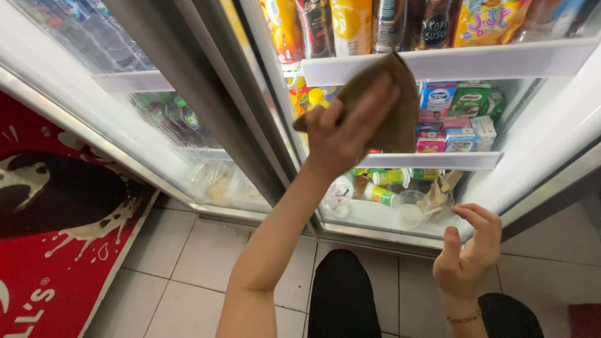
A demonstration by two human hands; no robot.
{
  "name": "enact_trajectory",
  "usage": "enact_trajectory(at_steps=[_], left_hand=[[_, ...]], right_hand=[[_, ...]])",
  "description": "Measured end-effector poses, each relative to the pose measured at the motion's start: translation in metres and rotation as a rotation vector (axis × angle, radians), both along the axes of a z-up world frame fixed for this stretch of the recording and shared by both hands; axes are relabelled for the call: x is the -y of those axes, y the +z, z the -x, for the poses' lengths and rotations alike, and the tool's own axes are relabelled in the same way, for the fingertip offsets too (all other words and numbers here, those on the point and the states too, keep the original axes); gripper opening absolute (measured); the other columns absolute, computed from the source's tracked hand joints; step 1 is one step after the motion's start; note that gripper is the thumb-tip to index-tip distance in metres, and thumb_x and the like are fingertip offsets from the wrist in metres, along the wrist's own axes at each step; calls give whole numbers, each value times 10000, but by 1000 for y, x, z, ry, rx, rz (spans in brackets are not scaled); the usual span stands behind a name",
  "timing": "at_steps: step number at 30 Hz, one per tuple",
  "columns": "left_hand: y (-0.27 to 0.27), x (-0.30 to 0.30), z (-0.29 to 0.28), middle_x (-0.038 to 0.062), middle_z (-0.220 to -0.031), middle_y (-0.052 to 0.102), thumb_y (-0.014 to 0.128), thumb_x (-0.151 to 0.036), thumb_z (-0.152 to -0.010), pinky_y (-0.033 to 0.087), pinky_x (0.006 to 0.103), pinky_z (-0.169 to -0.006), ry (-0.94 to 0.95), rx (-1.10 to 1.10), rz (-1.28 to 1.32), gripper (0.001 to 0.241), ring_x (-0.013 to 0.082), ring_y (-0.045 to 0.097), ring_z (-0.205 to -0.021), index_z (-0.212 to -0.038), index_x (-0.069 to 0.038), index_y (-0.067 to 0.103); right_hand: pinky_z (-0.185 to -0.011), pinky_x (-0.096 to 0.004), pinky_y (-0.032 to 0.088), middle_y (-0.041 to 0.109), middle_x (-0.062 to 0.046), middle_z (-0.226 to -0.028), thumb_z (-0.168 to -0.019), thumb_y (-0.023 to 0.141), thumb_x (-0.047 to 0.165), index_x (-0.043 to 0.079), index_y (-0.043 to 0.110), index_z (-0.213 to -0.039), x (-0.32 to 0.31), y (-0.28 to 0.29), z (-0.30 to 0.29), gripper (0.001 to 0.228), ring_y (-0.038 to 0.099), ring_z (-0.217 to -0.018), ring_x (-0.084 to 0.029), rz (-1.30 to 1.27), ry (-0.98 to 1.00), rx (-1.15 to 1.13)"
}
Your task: The person scans packaged snacks with a barcode scanner and places them on a shelf. Then the person sprays a cleaning solution on a glass-door refrigerator and wipes the glass with a cloth.
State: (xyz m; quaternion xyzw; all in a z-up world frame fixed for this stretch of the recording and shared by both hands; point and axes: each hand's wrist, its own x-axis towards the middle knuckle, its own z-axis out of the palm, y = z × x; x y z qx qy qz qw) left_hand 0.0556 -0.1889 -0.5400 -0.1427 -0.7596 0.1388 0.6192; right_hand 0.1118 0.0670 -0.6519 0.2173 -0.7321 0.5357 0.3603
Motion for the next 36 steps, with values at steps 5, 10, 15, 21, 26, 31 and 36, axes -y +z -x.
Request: enact_trajectory(at_steps=[5, 10, 15, 21, 26, 31, 36], left_hand=[[-100, 12, -26, -205, -1606, 418, 569, -315, -1068, 298, 255, -870, 25, 220, 480, 450, 84, 425, -936, -1515, -303, 619], [-61, 23, -17, -203, -1554, 461, 554, -299, -1103, 318, 299, -942, 47, 29, 110, 379, 164, 398, -1141, -1471, -339, 635], [-9, 30, -1, 25, -1509, 549, 605, -306, -1067, 354, 332, -1004, 33, -77, -499, 373, 176, 474, -1120, -1378, -109, 665], [-191, 34, -14, -53, -1437, 548, 688, -318, -994, 327, 397, -961, -9, 14, -240, 337, 259, 394, -1094, -1290, -162, 717], [-383, 69, -47, -200, -1464, 468, 620, -236, -975, 313, 318, -1008, -18, 549, 277, 411, 144, 384, -1152, -1367, -327, 704], [-437, 76, -49, -162, -1362, 464, 572, -190, -955, 294, 334, -1017, -44, 719, 425, 527, 122, 400, -1148, -1443, -348, 692], [-302, 45, -33, -265, -1481, 506, 620, -282, -978, 296, 306, -914, -90, 404, 296, 318, 137, 396, -1070, -1275, -301, 731]], right_hand=[[-1038, -380, 486, 621, -167, -1196, -981, 556, 47, -11, 628, -1184, 3, -8, -8, 223, 594, -1147, -283, -68, -1, 43], [-1009, -367, 498, 641, -158, -1182, -977, 571, 36, 4, 643, -1165, 10, -17, -13, 204, 607, -1113, -275, -89, 22, 69], [-994, -352, 506, 647, -151, -1182, -966, 572, 20, -5, 640, -1107, 18, -29, -15, 158, 615, -1097, -266, -98, 43, 97], [-1009, -347, 514, 654, -145, -1178, -968, 589, 11, -4, 647, -1114, 18, -54, -18, 157, 629, -1107, -271, -133, 48, 139], [-964, -341, 519, 658, -140, -1158, -933, 593, 11, 12, 655, -1131, 3, -80, -18, 207, 642, -1059, -264, -187, -6, 237], [-951, -353, 519, 657, -146, -1187, -930, 598, 34, 8, 662, -1128, -10, -112, -18, 210, 642, -1073, -268, -222, -29, 297], [-952, -368, 534, 654, -142, -1191, -933, 602, 49, 10, 669, -1115, -18, -131, -23, 197, 653, -1094, -274, -197, -10, 378]])
